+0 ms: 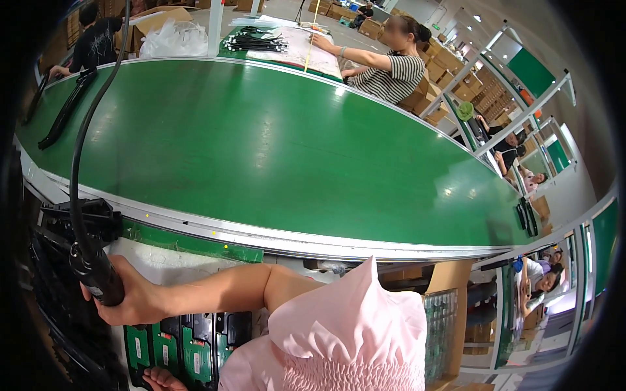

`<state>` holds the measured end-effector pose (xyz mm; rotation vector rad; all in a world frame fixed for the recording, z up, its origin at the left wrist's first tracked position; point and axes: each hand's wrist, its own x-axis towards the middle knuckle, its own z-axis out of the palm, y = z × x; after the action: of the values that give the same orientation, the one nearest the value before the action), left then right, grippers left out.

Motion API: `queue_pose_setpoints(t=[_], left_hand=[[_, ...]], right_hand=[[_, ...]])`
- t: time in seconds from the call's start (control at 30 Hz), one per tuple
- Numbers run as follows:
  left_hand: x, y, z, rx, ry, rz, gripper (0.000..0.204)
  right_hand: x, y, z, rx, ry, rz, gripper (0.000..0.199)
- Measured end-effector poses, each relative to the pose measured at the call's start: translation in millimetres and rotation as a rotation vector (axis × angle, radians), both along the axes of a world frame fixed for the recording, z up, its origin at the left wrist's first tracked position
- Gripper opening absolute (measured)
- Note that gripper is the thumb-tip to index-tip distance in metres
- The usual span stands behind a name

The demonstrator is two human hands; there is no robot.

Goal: Assembling electronic circuit boards into plastic housings and securing them with screws using an electric screwdriver.

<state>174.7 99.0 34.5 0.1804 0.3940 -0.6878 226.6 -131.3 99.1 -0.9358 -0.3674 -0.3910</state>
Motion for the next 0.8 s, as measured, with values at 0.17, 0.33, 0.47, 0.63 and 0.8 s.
queue_pose_setpoints(t=[0.17, 0.33, 0.47, 0.63, 0.8], left_hand=[[1.5, -0.6, 1.0, 0.064, 0.062, 0.029, 0.011], [3.6, -1.2, 2.4, -0.026, 0.094, 0.039, 0.009], [5.4, 5.9, -0.1, -0.06, 0.103, 0.059, 0.009], [0.6, 3.0, 5.1, 0.035, 0.113, 0.081, 0.008], [-0.5, 3.1, 3.9, -0.023, 0.105, 0.07, 0.007]], right_hand=[[2.2, 2.0, -4.4, 0.033, -0.027, 0.014, 0.04], [3.6, 7.0, -9.0, -0.083, -0.15, -0.144, 0.041], [5.2, 7.1, -9.8, -0.047, -0.09, -0.069, 0.042], [1.9, 12.0, -12.9, -0.072, -0.107, -0.076, 0.043], [6.1, 8.9, -15.2, -0.168, -0.181, -0.11, 0.047]])
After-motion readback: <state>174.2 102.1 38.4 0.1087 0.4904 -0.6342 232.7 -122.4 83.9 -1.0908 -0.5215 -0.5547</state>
